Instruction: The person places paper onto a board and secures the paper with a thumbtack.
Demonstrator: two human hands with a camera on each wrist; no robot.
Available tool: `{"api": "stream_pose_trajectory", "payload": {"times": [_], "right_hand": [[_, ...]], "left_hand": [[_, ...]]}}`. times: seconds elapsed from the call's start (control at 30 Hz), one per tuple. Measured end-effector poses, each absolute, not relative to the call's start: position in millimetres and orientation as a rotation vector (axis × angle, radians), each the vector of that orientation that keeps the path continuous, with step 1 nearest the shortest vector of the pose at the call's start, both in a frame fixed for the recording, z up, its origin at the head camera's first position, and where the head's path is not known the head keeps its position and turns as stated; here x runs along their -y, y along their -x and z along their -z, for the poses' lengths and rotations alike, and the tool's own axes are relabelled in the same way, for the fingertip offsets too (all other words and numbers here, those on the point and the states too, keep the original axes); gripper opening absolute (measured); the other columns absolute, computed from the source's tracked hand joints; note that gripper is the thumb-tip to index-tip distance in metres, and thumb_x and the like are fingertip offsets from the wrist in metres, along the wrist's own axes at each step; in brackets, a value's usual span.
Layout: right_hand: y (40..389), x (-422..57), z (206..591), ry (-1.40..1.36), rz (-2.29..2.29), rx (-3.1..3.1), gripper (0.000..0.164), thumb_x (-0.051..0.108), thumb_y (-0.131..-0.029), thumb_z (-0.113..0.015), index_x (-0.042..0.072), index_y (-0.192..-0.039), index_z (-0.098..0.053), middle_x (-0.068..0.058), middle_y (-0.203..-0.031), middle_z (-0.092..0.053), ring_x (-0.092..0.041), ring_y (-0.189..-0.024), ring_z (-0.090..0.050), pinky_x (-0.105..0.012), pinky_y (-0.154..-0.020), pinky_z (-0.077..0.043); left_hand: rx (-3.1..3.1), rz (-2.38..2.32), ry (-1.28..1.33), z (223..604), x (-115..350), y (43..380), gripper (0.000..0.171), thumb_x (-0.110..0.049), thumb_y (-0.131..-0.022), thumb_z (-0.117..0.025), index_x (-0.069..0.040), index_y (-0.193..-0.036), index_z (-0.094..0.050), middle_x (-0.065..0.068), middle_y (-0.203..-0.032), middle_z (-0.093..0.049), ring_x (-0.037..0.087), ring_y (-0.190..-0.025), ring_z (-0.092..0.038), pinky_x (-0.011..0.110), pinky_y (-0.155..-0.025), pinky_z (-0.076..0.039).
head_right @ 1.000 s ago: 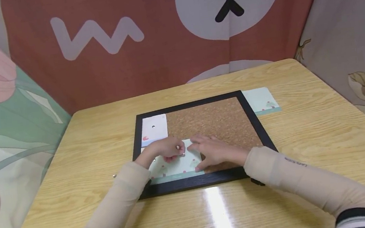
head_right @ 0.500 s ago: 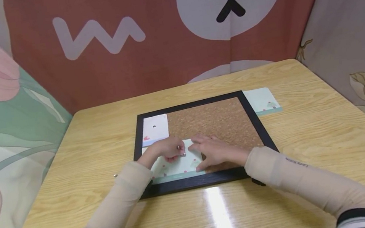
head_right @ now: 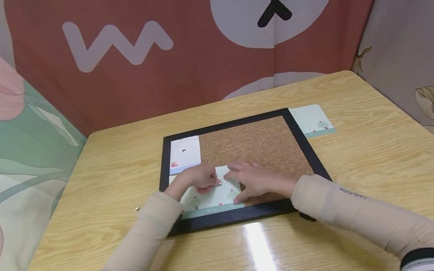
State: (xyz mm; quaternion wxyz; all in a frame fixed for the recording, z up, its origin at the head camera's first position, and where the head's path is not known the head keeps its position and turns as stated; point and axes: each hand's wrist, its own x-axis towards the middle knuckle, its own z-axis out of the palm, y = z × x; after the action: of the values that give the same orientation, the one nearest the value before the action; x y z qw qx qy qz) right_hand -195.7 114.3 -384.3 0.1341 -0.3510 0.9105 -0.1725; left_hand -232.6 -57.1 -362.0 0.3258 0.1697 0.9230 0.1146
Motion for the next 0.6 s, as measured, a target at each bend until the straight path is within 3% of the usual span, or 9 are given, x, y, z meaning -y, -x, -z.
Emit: {"api": "stream_pose_trajectory", "payload": {"times": [0.37, 0.6], "right_hand": [[195.7, -115.1, 383.0, 1.004, 0.507, -2.638, 0.067, 0.04, -0.074, -0.07, 0.008, -0.128, -0.047, -0.018, -0.14, -0.029, -0.034, -0.129, -0.021, -0.058, -0.096, -0.018], [196.6, -114.9, 384.8, 0.999, 0.509, -2.632, 0.067, 0.039, -0.075, -0.07, 0.008, -0.129, -0.047, -0.017, -0.14, -0.028, -0.033, -0.129, -0.021, -0.058, -0.096, -0.017]], "left_hand": [[-2.419, -0.287, -0.444, 363.8, 56.2, 234.8, 0.023, -0.022, -0.089, -0.055, -0.006, -0.074, -0.051, 0.002, -0.05, -0.045, 0.012, -0.041, -0.042, 0.022, -0.039, -0.035], [-2.442, -0.307, -0.385, 365.7, 55.0, 234.4, 0.017, -0.022, -0.088, -0.057, -0.005, -0.09, -0.053, 0.003, -0.056, -0.046, 0.012, -0.042, -0.042, 0.022, -0.04, -0.036]]}}
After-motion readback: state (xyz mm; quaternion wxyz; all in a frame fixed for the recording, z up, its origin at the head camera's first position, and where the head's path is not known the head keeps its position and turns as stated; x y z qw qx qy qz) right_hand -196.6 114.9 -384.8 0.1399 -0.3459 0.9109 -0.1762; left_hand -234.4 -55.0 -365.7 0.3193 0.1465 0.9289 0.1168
